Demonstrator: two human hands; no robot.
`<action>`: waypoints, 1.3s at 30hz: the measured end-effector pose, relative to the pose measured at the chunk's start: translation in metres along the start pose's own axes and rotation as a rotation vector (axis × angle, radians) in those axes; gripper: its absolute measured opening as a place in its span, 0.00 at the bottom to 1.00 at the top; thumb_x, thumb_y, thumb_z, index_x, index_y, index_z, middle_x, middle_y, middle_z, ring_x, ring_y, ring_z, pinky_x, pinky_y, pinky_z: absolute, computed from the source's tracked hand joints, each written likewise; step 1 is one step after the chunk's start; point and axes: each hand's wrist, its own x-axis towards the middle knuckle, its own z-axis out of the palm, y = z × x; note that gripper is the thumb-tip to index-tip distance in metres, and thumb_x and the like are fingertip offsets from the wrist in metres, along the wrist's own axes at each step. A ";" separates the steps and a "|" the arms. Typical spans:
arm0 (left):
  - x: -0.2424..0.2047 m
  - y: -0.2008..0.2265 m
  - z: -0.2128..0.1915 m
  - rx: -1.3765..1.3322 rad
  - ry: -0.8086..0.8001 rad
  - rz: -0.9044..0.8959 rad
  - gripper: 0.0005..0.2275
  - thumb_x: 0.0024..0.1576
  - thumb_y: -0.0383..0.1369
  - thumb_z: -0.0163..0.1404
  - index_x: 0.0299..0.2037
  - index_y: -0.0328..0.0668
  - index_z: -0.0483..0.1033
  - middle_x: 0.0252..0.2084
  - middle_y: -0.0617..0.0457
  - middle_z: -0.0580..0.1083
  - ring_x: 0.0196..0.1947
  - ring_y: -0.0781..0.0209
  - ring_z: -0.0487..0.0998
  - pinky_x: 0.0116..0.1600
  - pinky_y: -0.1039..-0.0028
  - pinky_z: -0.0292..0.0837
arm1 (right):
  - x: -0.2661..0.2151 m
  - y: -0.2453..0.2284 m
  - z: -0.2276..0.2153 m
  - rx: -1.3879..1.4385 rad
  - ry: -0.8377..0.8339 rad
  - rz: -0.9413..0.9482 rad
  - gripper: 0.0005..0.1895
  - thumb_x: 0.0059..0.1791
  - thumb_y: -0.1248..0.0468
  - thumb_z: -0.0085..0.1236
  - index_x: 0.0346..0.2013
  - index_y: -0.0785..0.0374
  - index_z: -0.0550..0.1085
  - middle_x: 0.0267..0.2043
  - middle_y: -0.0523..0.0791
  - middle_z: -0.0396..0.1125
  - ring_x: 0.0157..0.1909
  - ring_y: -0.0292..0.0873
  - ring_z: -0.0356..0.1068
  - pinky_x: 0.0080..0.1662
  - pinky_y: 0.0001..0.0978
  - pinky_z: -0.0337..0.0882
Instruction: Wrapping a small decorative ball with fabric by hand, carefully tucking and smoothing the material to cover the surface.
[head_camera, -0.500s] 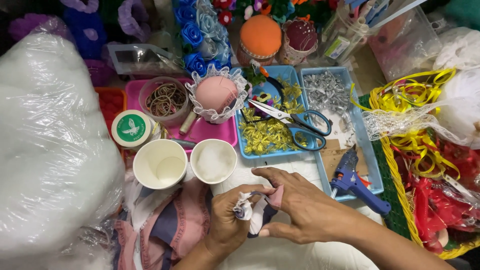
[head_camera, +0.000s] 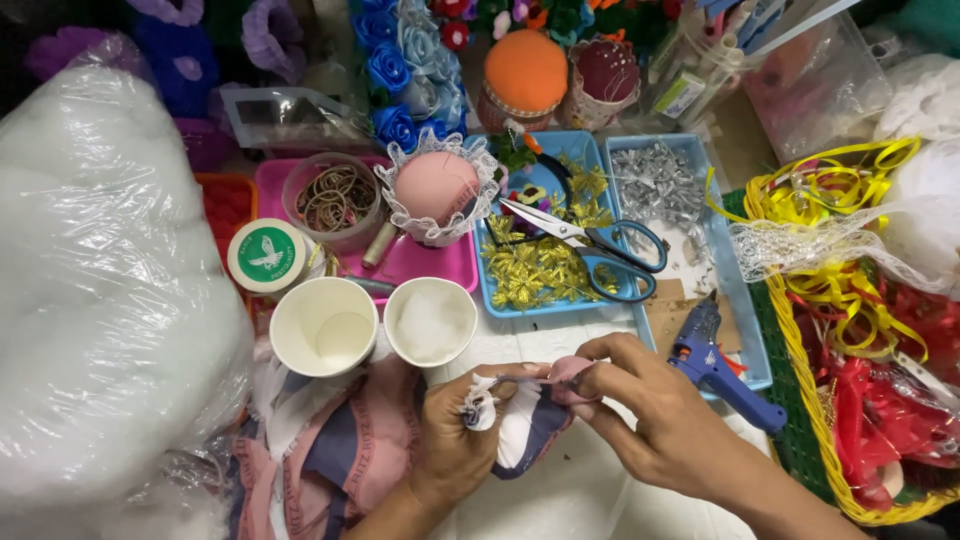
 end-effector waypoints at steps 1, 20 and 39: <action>0.000 -0.002 -0.001 0.014 0.001 -0.016 0.10 0.64 0.31 0.47 0.45 0.30 0.79 0.47 0.39 0.82 0.50 0.49 0.85 0.59 0.65 0.82 | 0.000 -0.001 -0.001 0.063 0.048 0.027 0.04 0.54 0.63 0.51 0.36 0.59 0.71 0.47 0.50 0.66 0.47 0.49 0.70 0.46 0.38 0.70; -0.003 -0.002 -0.007 0.312 -0.152 0.191 0.09 0.59 0.23 0.55 0.49 0.35 0.78 0.49 0.42 0.81 0.48 0.50 0.87 0.55 0.67 0.84 | 0.008 0.006 -0.004 0.384 -0.171 0.468 0.23 0.49 0.44 0.53 0.48 0.54 0.79 0.29 0.38 0.68 0.29 0.34 0.62 0.32 0.28 0.60; -0.001 -0.008 -0.005 0.388 -0.245 0.169 0.18 0.59 0.48 0.54 0.41 0.37 0.78 0.43 0.45 0.79 0.41 0.51 0.82 0.46 0.66 0.77 | 0.037 -0.011 0.016 -0.088 -0.201 0.056 0.04 0.47 0.62 0.57 0.31 0.56 0.70 0.29 0.43 0.65 0.26 0.50 0.66 0.28 0.44 0.63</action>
